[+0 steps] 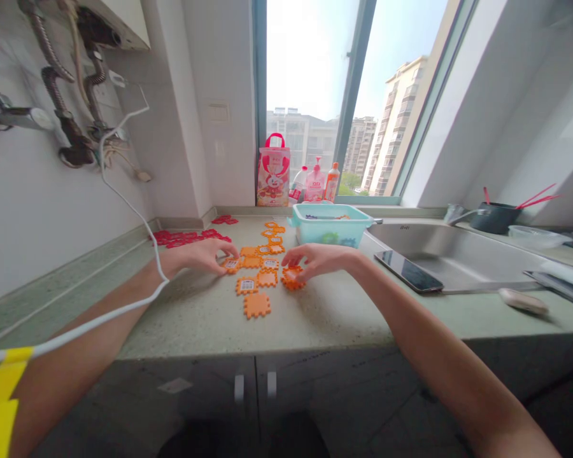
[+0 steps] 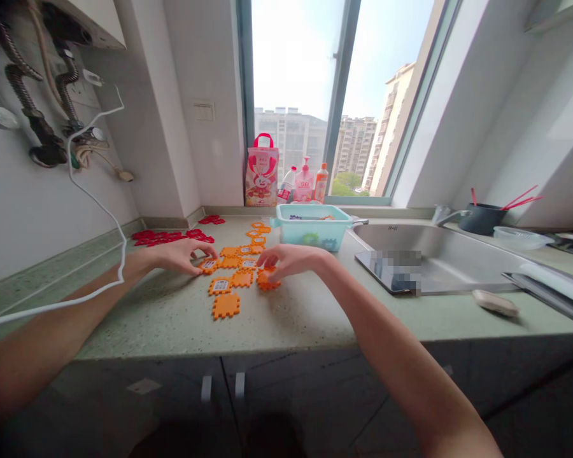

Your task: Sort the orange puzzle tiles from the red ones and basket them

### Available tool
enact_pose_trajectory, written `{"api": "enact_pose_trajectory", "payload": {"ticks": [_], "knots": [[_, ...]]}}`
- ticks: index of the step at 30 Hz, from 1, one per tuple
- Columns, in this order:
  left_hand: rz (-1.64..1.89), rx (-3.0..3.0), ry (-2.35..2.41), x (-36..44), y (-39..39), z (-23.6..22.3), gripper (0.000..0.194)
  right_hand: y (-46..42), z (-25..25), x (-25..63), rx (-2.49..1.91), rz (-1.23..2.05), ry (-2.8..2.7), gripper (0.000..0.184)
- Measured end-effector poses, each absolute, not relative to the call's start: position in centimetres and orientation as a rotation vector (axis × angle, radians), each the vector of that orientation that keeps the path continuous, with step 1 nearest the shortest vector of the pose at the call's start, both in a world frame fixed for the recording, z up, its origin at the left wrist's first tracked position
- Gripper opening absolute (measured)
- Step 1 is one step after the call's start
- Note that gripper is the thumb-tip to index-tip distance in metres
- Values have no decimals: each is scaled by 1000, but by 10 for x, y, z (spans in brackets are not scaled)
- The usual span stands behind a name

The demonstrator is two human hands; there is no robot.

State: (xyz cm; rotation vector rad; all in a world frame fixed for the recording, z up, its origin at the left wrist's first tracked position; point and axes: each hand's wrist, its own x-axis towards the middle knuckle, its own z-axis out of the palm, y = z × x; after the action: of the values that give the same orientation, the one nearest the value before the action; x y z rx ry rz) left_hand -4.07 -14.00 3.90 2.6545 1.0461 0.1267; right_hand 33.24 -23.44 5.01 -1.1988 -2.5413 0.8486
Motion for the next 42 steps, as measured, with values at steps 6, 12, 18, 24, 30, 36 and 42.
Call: {"api": "enact_pose_trajectory", "payload": {"ticks": [6, 12, 18, 24, 30, 36, 42], "knots": [[218, 2566, 1118, -39, -142, 34, 56, -238, 40, 323, -1285, 671, -2646, 53], [392, 2571, 1129, -43, -144, 37, 54, -237, 33, 319, -1412, 468, -2551, 48], [269, 2547, 924, -24, -166, 48, 52, -215, 51, 359, -1042, -5, -2016, 40], [53, 2557, 937, -2, -186, 34, 59, -182, 52, 424, -1193, -441, -1449, 49], [85, 2591, 967, 1, -185, 29, 55, -180, 41, 421, -1379, -572, -1494, 43], [126, 2629, 1011, -1, -178, 23, 41, -212, 40, 341, -1044, -130, -2011, 27], [347, 2547, 1098, -16, -161, 21, 51, -231, 15, 288, -977, 325, -2542, 32]]}}
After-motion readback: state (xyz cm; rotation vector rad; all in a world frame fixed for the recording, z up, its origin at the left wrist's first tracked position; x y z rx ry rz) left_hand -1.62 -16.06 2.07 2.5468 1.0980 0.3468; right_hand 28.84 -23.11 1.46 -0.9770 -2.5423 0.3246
